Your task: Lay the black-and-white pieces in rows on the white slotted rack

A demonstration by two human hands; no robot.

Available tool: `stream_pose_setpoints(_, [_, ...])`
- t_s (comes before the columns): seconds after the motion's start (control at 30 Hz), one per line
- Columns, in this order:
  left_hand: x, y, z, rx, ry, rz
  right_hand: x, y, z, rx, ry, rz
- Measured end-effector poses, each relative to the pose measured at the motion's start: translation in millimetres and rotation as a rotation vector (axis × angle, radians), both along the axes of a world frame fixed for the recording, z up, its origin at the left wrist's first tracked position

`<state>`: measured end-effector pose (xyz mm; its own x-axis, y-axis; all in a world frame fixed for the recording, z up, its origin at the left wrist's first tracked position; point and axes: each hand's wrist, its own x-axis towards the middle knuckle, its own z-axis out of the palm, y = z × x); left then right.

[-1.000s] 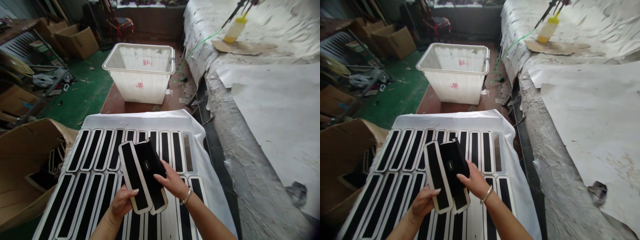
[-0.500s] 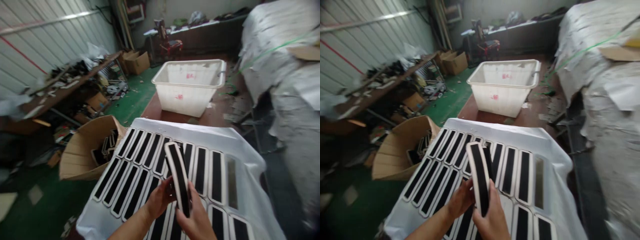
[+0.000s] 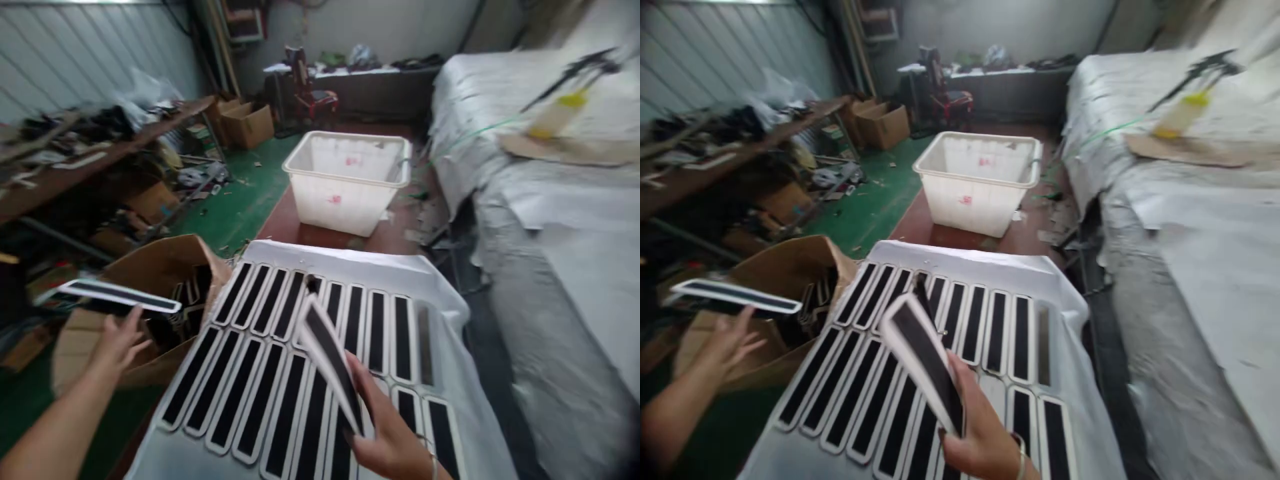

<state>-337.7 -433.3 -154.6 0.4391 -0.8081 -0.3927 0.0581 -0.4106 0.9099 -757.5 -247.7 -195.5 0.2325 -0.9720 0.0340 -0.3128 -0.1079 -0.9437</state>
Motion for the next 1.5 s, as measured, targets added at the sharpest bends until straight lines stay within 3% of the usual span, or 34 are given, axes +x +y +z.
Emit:
stream_pose_setpoints(0.03, [-3,-2,-7.5,0.045,-0.005,-0.027,1,-2,4.1,-0.094,0.158,0.016])
stream_pose_setpoints(0.07, [-13,0,-18.5,0.109,0.030,-0.150,1,-2,7.4,-0.188,0.294,0.049])
stream_pose_setpoints(0.1, [-31,6,-31.2,0.148,0.157,-0.380,1,-1,10.5,-0.275,0.410,0.107])
stream_pose_setpoints(0.13, [-55,16,-44.0,0.167,0.281,-0.636,-1,2,13.6,-0.358,0.497,0.176])
stream_pose_setpoints(0.2, [-112,43,-63.8,0.248,0.455,-0.965,-5,11,21.1,-0.476,0.613,0.309])
stream_pose_setpoints(0.23, [-141,56,-69.3,0.287,0.543,-1.094,-10,15,25.2,-0.506,0.655,0.350])
stream_pose_setpoints(0.3, [-193,78,-71.8,0.339,0.740,-1.189,-23,24,31.6,-0.510,0.715,0.345])
stream_pose_setpoints(0.37, [-231,90,-68.5,0.414,0.916,-1.166,-43,32,31.5,-0.444,0.735,0.283])
stream_pose_setpoints(0.43, [-260,96,-66.8,0.474,0.963,-1.124,-67,40,21.4,-0.363,0.720,0.136])
stream_pose_setpoints(0.47, [-273,99,-67.8,0.487,0.929,-1.115,-79,45,12.7,-0.323,0.701,-0.001])
stream_pose_setpoints(0.53, [-298,106,-73.0,0.484,0.801,-1.111,-97,56,-9.0,-0.190,0.602,-0.412])
stream_pose_setpoints(0.6, [-325,116,-79.7,0.461,0.685,-1.061,-106,67,-30.8,0.092,0.321,-0.792])
stream_pose_setpoints(0.63, [-339,122,-82.7,0.440,0.647,-1.023,-107,71,-39.9,0.256,0.130,-0.890])
stream_pose_setpoints(0.7, [-367,134,-87.3,0.379,0.603,-0.961,-104,77,-52.1,0.470,-0.203,-0.908])
stream_pose_setpoints(0.73, [-380,139,-89.3,0.349,0.597,-0.944,-101,78,-55.2,0.495,-0.299,-0.884])
stream_pose_setpoints(0.83, [-414,145,-97.2,0.310,0.691,-0.973,-106,74,-55.7,0.415,-0.386,-0.846])
stream_pose_setpoints(0.9, [-434,141,-106.5,0.330,0.815,-1.024,-125,69,-52.4,0.368,-0.379,-0.856])
stream_pose_setpoints(0.97, [-455,133,-119.1,0.317,0.845,-1.076,-152,64,-49.8,0.319,-0.278,-0.927])
stream_pose_setpoints(1.03, [-477,124,-133.0,0.251,0.660,-1.098,-181,57,-51.0,0.279,-0.059,-1.070])
stream_pose_setpoints(1.13, [-508,118,-152.0,-0.027,0.226,-1.110,-213,41,-63.6,0.225,0.270,-1.228])
stream_pose_setpoints(1.23, [-529,122,-167.1,-0.303,0.066,-1.115,-227,19,-87.7,0.182,0.451,-1.241])
stream_pose_setpoints(1.4, [-546,136,-194.5,-0.248,0.121,-1.131,-236,-4,-131.2,0.151,0.717,-1.262])
stream_pose_setpoints(1.5, [-555,142,-212.1,-0.133,0.180,-1.128,-239,-5,-145.4,0.147,0.818,-1.232])
